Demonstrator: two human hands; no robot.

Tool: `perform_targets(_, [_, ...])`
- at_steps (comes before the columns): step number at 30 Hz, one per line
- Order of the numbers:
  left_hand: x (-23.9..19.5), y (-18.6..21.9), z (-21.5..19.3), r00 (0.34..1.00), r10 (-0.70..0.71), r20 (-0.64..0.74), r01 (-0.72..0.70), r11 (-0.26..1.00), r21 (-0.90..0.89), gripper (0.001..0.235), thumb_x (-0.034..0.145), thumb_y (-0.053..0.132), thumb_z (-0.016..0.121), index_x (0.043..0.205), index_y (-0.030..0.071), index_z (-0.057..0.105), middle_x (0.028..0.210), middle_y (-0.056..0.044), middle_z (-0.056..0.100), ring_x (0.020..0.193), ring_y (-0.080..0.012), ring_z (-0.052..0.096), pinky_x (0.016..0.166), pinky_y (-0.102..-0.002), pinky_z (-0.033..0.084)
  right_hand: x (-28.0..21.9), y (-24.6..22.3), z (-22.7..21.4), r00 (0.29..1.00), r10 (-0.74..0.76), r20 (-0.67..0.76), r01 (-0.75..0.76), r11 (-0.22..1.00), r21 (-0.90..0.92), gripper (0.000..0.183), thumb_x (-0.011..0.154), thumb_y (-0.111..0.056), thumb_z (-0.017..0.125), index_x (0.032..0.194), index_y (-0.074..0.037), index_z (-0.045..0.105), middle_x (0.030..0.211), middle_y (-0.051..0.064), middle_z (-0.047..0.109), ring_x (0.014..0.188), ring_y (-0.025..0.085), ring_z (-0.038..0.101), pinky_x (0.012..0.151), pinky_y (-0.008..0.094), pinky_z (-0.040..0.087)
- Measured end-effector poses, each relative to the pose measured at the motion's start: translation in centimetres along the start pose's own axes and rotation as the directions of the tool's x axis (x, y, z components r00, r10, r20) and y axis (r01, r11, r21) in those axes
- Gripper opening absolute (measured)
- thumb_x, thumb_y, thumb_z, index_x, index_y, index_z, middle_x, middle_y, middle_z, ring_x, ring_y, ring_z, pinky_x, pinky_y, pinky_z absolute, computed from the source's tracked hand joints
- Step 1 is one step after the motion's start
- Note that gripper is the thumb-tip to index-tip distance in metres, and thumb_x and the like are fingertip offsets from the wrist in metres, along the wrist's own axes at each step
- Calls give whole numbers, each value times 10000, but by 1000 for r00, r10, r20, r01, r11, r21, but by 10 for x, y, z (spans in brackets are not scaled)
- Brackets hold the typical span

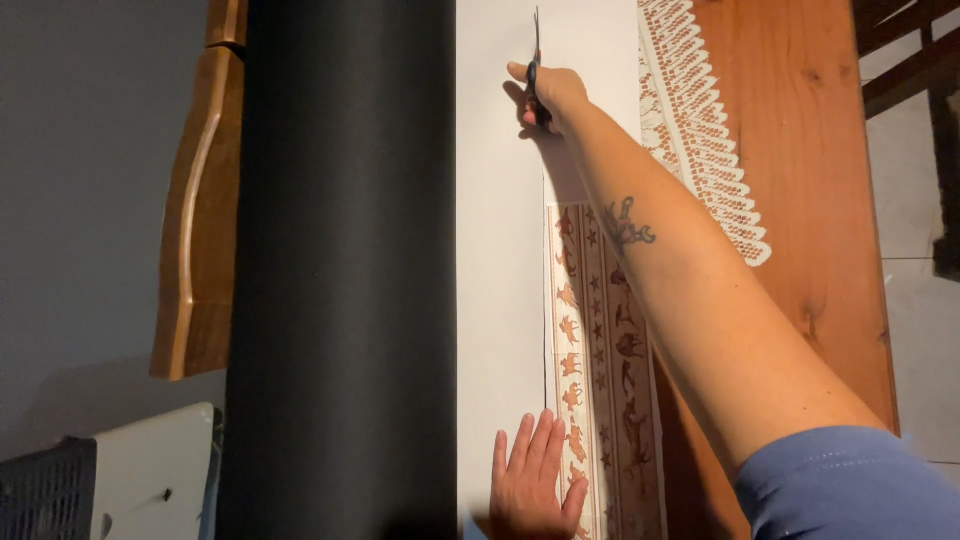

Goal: The person uses scissors to cut a long strip of patterned paper laid on a wooden table. They repeatedly trim the edges and separate sections of the strip, holding the paper with one hand while cutting with the other.

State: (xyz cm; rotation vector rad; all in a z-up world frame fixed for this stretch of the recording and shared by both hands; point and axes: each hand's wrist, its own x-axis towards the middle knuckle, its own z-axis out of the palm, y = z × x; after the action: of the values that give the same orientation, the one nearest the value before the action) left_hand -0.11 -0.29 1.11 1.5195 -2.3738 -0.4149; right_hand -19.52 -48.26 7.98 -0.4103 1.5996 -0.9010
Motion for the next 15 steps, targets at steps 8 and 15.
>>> perform_targets(8, [3,2,-5,999,-21,28,22,999,-33,686,879,491,628,1443,101,590,1519,-84,560,1416,-298,484,1159,-582,260,7,-1,-2,999,-39,-38,33,988,-151,501,908,-425,814,647,-99,537,515,11,556,372,64,511,447,243,597])
perform_targets(15, [7,4,-9,994,-15,-104,5,995,-96,617,902,460,526,1368,77,656,1449,-115,628,1349,-334,563,1122,-586,318,24,-5,-1,1000,-8,3,8,999,-34,498,868,-425,823,663,-91,515,516,18,507,372,99,491,543,376,699])
